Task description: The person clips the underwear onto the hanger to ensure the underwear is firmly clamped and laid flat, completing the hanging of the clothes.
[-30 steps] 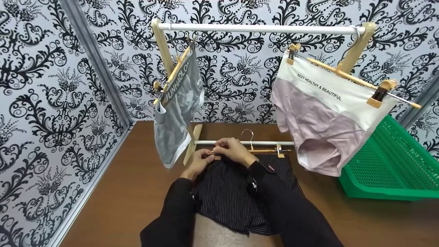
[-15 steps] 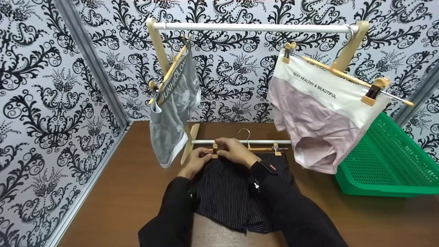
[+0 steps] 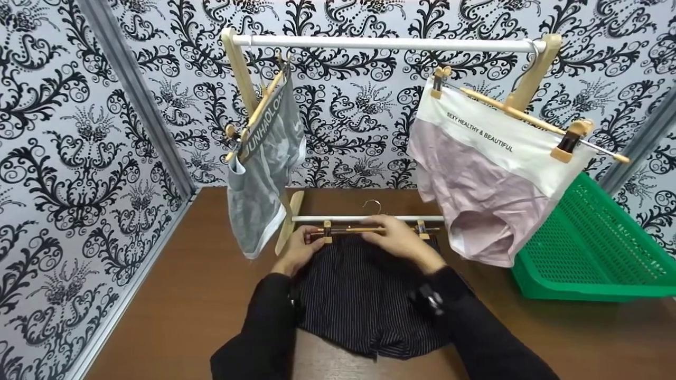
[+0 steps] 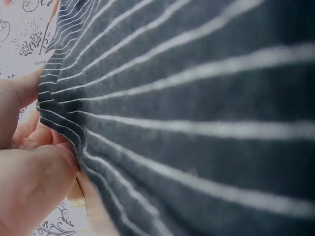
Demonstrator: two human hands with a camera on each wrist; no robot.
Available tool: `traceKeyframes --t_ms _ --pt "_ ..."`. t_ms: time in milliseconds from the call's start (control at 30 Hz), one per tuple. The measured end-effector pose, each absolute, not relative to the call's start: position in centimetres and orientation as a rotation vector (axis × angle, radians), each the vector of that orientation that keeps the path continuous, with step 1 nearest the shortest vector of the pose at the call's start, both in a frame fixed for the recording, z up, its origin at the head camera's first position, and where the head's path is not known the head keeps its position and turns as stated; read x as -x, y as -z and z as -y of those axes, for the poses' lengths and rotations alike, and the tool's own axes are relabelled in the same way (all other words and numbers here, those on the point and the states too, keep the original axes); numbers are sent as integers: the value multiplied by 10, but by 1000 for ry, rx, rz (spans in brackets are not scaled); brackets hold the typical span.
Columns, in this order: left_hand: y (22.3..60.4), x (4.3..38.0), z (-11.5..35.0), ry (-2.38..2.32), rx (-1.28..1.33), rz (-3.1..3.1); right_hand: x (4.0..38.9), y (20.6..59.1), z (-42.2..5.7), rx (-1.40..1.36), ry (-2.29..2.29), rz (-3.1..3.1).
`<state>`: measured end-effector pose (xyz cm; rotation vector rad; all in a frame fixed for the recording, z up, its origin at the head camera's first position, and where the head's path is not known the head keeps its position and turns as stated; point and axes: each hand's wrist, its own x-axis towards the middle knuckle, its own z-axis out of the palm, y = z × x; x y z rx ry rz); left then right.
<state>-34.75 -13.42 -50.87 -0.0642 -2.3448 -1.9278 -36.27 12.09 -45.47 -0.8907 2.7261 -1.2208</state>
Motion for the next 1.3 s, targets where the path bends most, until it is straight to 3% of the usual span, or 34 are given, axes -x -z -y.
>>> traceKeyframes --t_ms 233,567,933,1300 --pt "502 344 133 1861 17 2539 338 463 -180 737 1160 -2822" --pt "477 341 78 1117 -85 2783 332 464 -222 503 1131 -2885" --pt "454 338 14 1033 559 2822 336 471 -235 331 1159 -2902" --pt "454 346 -19 940 704 2875 341 478 -234 203 998 -2912"
